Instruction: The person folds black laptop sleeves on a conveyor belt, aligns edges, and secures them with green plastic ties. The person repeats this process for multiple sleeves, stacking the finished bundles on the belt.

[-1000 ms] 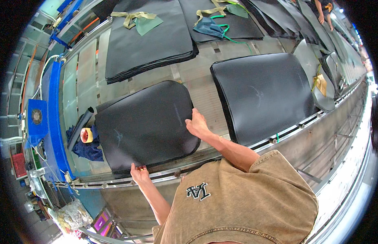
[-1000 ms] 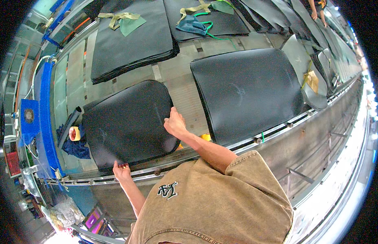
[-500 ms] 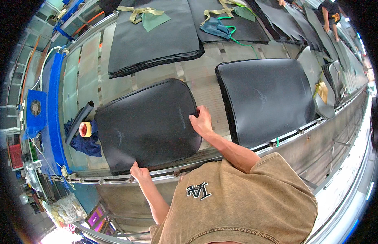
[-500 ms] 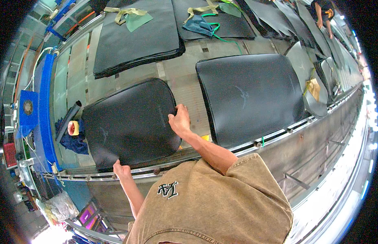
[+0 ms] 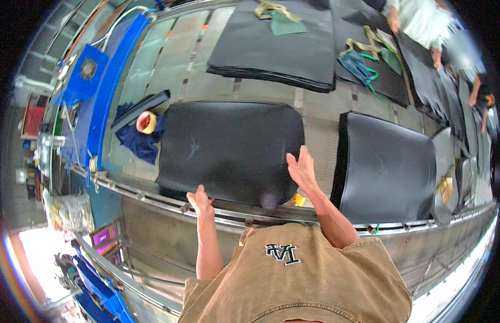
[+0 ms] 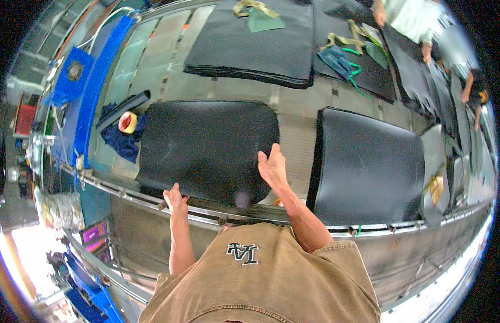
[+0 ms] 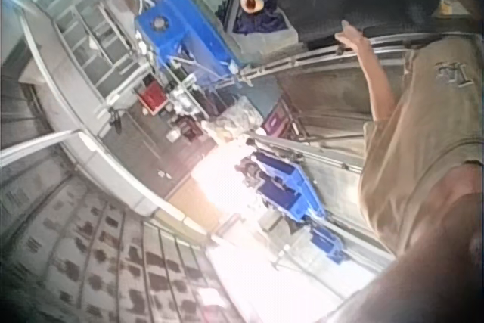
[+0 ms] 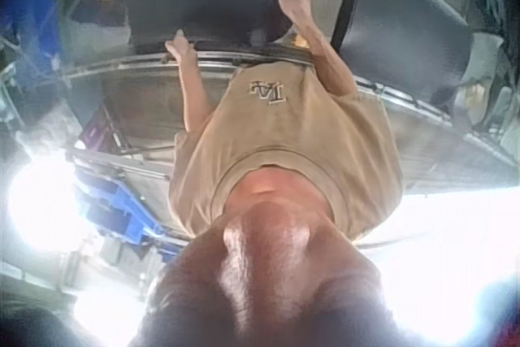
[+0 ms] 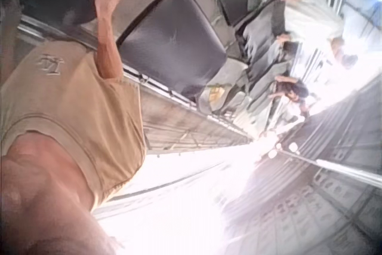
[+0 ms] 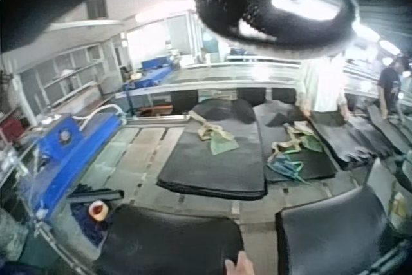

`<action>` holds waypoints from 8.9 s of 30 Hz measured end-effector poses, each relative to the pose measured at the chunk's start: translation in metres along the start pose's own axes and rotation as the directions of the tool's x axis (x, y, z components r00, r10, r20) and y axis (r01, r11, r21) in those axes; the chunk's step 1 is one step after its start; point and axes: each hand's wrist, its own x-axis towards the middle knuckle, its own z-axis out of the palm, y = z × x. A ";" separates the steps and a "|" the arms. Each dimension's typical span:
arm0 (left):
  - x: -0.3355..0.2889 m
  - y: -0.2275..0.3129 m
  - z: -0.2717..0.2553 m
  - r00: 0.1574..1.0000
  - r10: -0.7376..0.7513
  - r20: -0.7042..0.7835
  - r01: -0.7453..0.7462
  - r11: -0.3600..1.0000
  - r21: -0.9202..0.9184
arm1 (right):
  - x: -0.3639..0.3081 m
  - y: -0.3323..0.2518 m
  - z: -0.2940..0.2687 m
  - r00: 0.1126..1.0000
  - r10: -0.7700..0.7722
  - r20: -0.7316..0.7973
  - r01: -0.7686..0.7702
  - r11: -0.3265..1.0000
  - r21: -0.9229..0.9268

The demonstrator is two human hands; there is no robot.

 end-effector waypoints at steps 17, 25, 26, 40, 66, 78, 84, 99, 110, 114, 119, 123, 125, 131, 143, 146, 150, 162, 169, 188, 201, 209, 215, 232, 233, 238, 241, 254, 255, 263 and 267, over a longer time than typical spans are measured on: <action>-0.012 0.006 0.008 0.970 -0.230 0.078 0.232 0.777 -0.585 | 0.015 0.027 -0.046 0.982 -0.015 0.188 -0.035 0.964 0.263; 0.055 0.014 -0.014 0.988 -0.094 -0.124 0.036 0.913 -0.407 | 0.018 0.041 -0.037 0.976 0.156 0.150 -0.196 0.931 0.309; 0.060 0.018 -0.014 0.995 -0.043 -0.093 0.001 0.911 -0.412 | 0.018 0.040 -0.036 0.979 0.151 0.135 -0.190 0.918 0.348; 0.100 0.040 0.002 0.936 0.330 -0.121 -0.342 0.934 -0.102 | 0.020 0.057 -0.029 1.000 -0.022 -0.006 0.023 0.962 0.272; -0.257 -0.044 0.147 0.286 -0.096 0.953 -0.147 0.979 0.143 | -0.019 0.212 -0.526 0.981 0.050 -0.190 0.052 0.867 0.495; -0.290 -0.041 0.174 0.464 -0.084 0.882 -0.305 0.919 0.248 | 0.024 0.299 -0.519 0.977 0.116 -0.180 -0.083 0.980 0.183; -0.295 -0.047 0.177 0.457 0.048 0.888 -0.569 0.784 0.250 | 0.035 0.279 -0.520 0.974 0.118 -0.196 -0.082 0.980 0.182; -0.297 -0.065 0.218 0.453 -0.232 0.861 -0.111 0.943 0.313 | 0.030 0.320 -0.515 0.951 0.255 -0.175 -0.281 0.949 -0.142; -0.280 -0.096 0.232 0.469 -0.128 0.874 -0.347 0.883 0.316 | 0.040 0.355 -0.519 0.963 0.211 -0.166 -0.222 0.974 -0.049; -0.271 -0.091 0.229 0.458 -0.080 0.885 -0.349 0.900 0.262 | 0.040 0.340 -0.529 0.929 0.218 -0.300 -0.293 0.927 -0.234; -0.229 -0.081 0.168 0.584 0.255 0.771 -0.546 0.826 0.140 | 0.048 0.239 -0.481 0.592 -0.242 -0.769 0.052 0.963 -0.263; -0.183 -0.058 0.108 0.634 0.486 0.602 -0.725 0.645 0.243 | -0.014 0.050 -0.334 0.968 -0.138 -0.208 0.247 0.633 0.734; -0.170 -0.045 0.083 0.580 0.511 0.634 -0.804 0.486 0.343 | -0.025 0.010 -0.254 0.975 -0.203 0.094 0.024 0.512 0.858; -0.155 -0.039 0.059 0.277 0.465 0.841 -0.956 0.046 0.290 | -0.005 0.020 -0.063 0.862 0.232 0.451 -0.495 0.580 0.647; -0.146 -0.053 0.058 0.241 0.376 0.894 -0.956 -0.066 0.286 | 0.007 0.028 -0.017 0.873 0.396 0.283 -0.482 0.789 0.382; -0.145 -0.050 0.058 0.253 0.384 0.888 -0.959 -0.019 0.281 | 0.008 0.025 -0.012 0.851 0.403 0.336 -0.516 0.757 0.400; -0.139 -0.045 0.053 0.294 0.356 0.887 -0.956 0.124 0.266 | 0.005 0.007 -0.009 0.872 0.315 0.375 -0.427 0.864 0.267; -0.097 0.027 -0.011 0.291 0.775 0.560 -0.872 -0.027 0.490 | -0.006 -0.067 -0.043 0.886 -0.086 0.456 -0.120 0.907 0.404; -0.080 -0.019 0.011 0.384 0.471 0.794 -0.863 -0.123 0.490 | 0.005 0.033 -0.003 0.950 0.219 0.221 -0.267 0.940 0.215; -0.063 -0.015 0.022 -0.082 0.370 0.926 -0.948 -0.315 0.042 | 0.025 0.047 -0.006 0.977 0.021 0.212 -0.008 0.998 -0.062; -0.053 -0.011 0.037 -0.285 0.313 0.906 -0.893 -0.430 -0.133 | 0.025 0.052 0.000 0.984 0.073 0.160 -0.077 0.997 0.017; -0.059 0.004 0.039 -0.098 0.504 0.858 -0.983 -0.181 -0.005 | -0.006 -0.003 -0.020 0.924 0.372 0.094 -0.383 0.893 0.237; -0.061 0.010 0.033 -0.081 0.505 0.859 -0.985 -0.175 0.010 | 0.021 -0.025 -0.018 0.889 0.164 0.428 -0.362 0.822 0.439; 0.018 0.047 -0.069 0.155 0.705 0.692 -0.771 -0.352 0.531 | -0.004 0.007 0.003 0.878 0.148 0.455 -0.293 0.918 0.266; 0.017 0.036 -0.063 0.195 0.677 0.710 -0.749 -0.364 0.553 | -0.005 0.021 0.008 0.896 0.200 0.396 -0.272 0.953 0.135; 0.015 0.030 -0.057 0.295 0.565 0.770 -0.800 -0.295 0.522 | -0.017 0.035 0.006 0.975 0.152 0.161 -0.156 0.988 0.013; 0.007 0.033 -0.055 0.315 0.494 0.811 -0.819 -0.291 0.495 | -0.019 0.024 0.001 0.985 0.165 0.059 -0.162 0.986 -0.044; 0.010 0.030 -0.054 0.335 0.457 0.824 -0.851 -0.227 0.473 | -0.023 0.025 0.015 0.993 -0.031 -0.111 0.024 0.998 -0.063; 0.009 0.030 -0.053 0.336 0.456 0.824 -0.852 -0.226 0.473 | -0.022 0.024 0.016 0.997 -0.013 -0.081 0.012 1.000 -0.004; 0.003 0.035 -0.051 0.340 0.460 0.820 -0.856 -0.210 0.473 | -0.019 0.024 0.014 0.977 0.142 -0.162 -0.121 0.984 0.131; -0.005 0.041 -0.048 0.369 0.423 0.828 -0.858 -0.187 0.478 | -0.020 0.002 0.008 0.998 -0.037 0.058 0.044 0.993 -0.106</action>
